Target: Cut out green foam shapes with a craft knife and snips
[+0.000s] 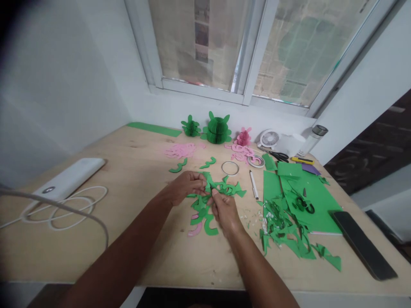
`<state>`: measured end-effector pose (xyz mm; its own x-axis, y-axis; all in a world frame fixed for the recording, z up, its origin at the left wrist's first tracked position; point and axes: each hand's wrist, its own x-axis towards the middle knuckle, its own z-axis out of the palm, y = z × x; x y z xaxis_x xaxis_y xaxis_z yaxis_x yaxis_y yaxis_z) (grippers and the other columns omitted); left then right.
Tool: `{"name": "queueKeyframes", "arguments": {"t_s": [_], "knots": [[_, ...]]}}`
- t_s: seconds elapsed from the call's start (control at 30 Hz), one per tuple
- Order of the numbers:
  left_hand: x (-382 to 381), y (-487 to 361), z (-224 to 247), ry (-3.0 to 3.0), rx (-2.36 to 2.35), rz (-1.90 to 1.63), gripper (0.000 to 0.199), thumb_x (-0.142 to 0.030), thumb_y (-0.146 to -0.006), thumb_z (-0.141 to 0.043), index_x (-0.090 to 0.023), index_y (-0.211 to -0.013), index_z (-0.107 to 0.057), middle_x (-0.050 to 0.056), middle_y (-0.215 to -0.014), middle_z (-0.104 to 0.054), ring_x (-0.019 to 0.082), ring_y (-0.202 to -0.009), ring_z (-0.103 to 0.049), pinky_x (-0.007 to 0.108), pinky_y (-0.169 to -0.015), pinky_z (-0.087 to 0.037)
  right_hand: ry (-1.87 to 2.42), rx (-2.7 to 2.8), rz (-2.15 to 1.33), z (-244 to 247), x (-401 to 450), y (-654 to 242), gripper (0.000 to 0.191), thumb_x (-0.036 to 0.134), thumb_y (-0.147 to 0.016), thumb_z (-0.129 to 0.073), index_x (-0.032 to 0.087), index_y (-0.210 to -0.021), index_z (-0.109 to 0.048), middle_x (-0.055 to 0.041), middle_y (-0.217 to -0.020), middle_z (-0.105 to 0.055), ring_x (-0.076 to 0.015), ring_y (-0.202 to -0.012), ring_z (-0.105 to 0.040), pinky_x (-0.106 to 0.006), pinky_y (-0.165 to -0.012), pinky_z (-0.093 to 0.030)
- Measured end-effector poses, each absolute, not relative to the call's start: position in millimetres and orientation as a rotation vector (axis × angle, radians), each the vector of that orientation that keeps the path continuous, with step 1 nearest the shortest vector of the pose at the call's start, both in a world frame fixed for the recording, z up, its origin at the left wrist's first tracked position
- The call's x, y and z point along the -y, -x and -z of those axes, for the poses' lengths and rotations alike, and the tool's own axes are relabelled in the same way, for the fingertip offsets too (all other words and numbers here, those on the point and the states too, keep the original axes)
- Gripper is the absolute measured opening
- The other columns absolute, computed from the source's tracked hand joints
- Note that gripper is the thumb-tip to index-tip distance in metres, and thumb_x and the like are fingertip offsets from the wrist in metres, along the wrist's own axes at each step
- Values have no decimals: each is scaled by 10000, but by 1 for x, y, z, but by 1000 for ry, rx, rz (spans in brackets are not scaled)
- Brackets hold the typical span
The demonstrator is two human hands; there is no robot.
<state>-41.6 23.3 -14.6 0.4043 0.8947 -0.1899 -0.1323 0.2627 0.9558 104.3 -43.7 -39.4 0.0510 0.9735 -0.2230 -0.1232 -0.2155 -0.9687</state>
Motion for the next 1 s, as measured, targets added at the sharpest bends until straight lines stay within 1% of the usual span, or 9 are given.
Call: {"name": "queueKeyframes", "arguments": {"t_s": [0.2, 0.43, 0.67, 1.0], "knots": [[-24, 43, 16, -1124, -876, -835, 132, -220, -590, -752, -172, -564, -631, 15, -530, -620, 145, -520, -620, 265, -608, -540, 1288, 939, -1403, 39, 44, -104, 553, 705, -658, -654, 158, -603, -599, 100, -330, -328, -40, -298, -182, -218, -340, -72], [-27, 43, 21, -1136, -868, -840, 127, -219, -587, -740, -173, -558, -625, 6, -536, -608, 138, -511, -613, 249, -574, -525, 1300, 943, -1410, 40, 43, -105, 555, 706, -655, -658, 156, -603, -600, 102, -327, -324, -38, -286, -184, -219, -330, -72], [-28, 44, 23, -1166, -888, -799, 113, -213, -612, -703, -159, -602, -604, -27, -551, -582, 107, -526, -598, 244, -623, -539, 1285, 952, -1403, 44, 43, -105, 549, 703, -661, -664, 160, -604, -605, 99, -323, -321, -43, -290, -186, -217, -327, -75], [-30, 43, 27, -1198, -887, -767, 91, -189, -636, -673, -163, -613, -589, -31, -551, -576, 109, -546, -607, 232, -618, -531, 1300, 978, -1363, 42, 42, -105, 557, 709, -644, -668, 162, -570, -594, 95, -325, -317, -46, -295, -186, -226, -335, -74]]}}
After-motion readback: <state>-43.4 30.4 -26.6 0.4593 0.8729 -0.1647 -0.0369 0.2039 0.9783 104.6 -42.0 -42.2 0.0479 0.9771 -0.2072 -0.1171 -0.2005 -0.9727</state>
